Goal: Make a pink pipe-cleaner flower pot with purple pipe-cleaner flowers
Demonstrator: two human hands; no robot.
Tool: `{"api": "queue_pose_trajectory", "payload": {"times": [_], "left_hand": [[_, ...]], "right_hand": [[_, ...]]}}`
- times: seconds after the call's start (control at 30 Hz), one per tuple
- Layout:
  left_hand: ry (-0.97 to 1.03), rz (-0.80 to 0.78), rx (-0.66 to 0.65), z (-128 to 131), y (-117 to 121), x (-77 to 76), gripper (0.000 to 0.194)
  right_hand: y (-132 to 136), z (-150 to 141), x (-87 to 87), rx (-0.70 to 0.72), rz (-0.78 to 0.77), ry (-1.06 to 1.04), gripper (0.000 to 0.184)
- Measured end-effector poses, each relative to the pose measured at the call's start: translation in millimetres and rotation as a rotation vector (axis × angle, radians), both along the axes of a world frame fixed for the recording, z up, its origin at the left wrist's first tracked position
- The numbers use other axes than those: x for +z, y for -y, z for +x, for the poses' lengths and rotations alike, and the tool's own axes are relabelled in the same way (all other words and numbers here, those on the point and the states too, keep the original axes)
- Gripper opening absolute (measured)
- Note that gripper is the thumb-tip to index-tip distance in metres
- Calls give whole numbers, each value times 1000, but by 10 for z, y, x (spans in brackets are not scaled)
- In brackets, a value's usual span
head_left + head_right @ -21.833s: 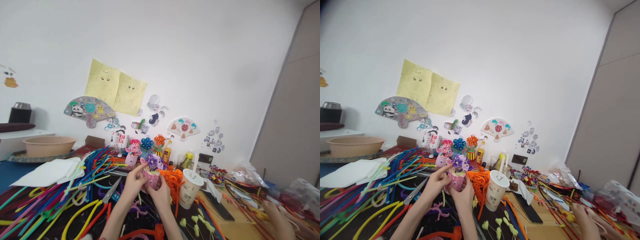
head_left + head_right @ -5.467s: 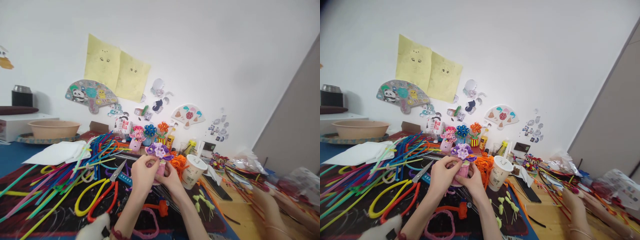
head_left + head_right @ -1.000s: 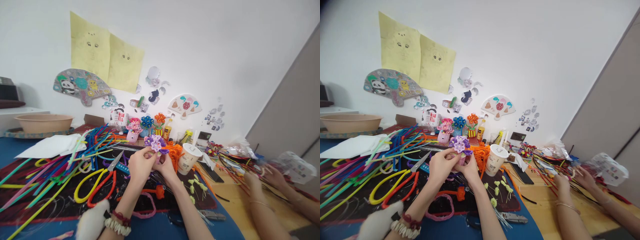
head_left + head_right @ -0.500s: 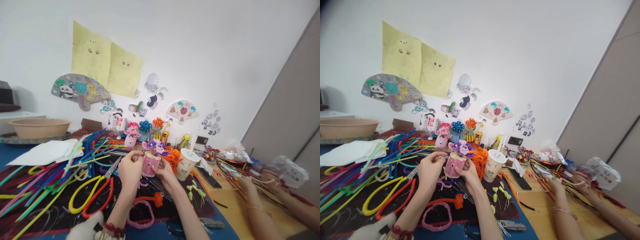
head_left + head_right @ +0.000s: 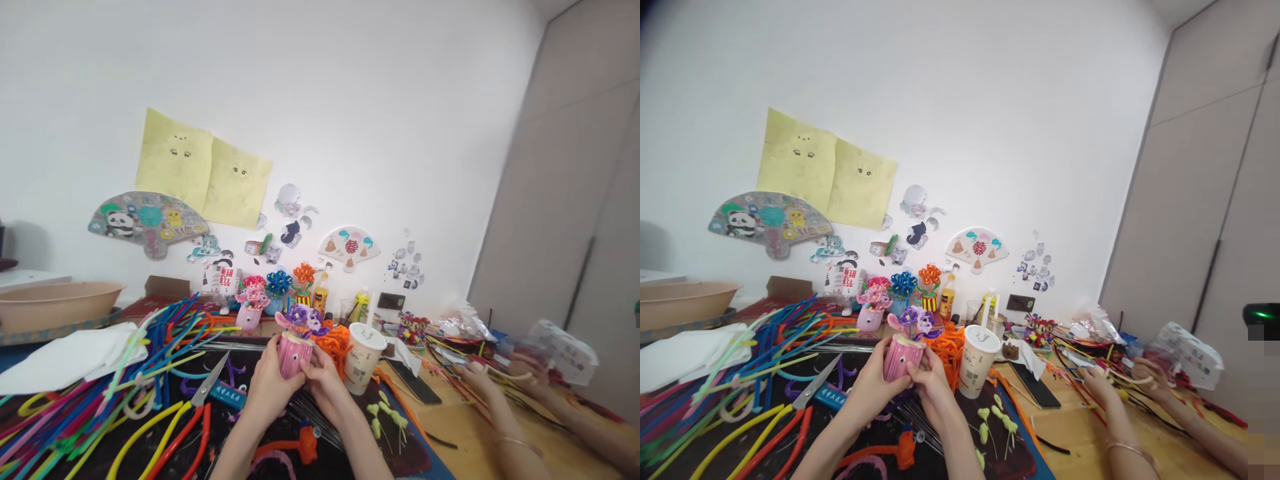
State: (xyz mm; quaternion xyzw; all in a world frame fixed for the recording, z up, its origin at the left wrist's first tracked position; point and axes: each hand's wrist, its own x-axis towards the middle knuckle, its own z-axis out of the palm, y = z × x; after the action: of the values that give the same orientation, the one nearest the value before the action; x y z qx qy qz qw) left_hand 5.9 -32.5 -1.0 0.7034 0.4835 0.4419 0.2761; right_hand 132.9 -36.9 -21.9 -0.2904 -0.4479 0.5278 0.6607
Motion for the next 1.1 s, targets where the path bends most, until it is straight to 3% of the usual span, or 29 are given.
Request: {"api": "queue_pose_trajectory", "payload": {"times": [0.1,0.17,0.3,0.4,0.5,0.77,0.93,1.1], "left_hand": [[95,-22,-93,-14,-42,-42,68],[118,-10,-88,-18,-68,-57,69],[196,146,68,-48,-65,10,59],[175,257,213,-85,1,112,35],[62,186,232,-84,96,175,27],[-149,87,321,3,212,201,23],[-156,145,343,10,197,183,22],[59,217,282,7,173,125,18]], "right_hand": [[15,22,11,63,7,-14,51],[-7,33,-18,62,15,-23,54],[-93,39,-117,-34,16,-33,65],[-116,29,-146,-154,32,-19,68],[-74,-2,-120,-201,69,40,72],[52,-119,-42,-150,134,132,76],[57,-131,-33,-147,140,146,75],[65,-119,-38,-167,115,131,75]]}}
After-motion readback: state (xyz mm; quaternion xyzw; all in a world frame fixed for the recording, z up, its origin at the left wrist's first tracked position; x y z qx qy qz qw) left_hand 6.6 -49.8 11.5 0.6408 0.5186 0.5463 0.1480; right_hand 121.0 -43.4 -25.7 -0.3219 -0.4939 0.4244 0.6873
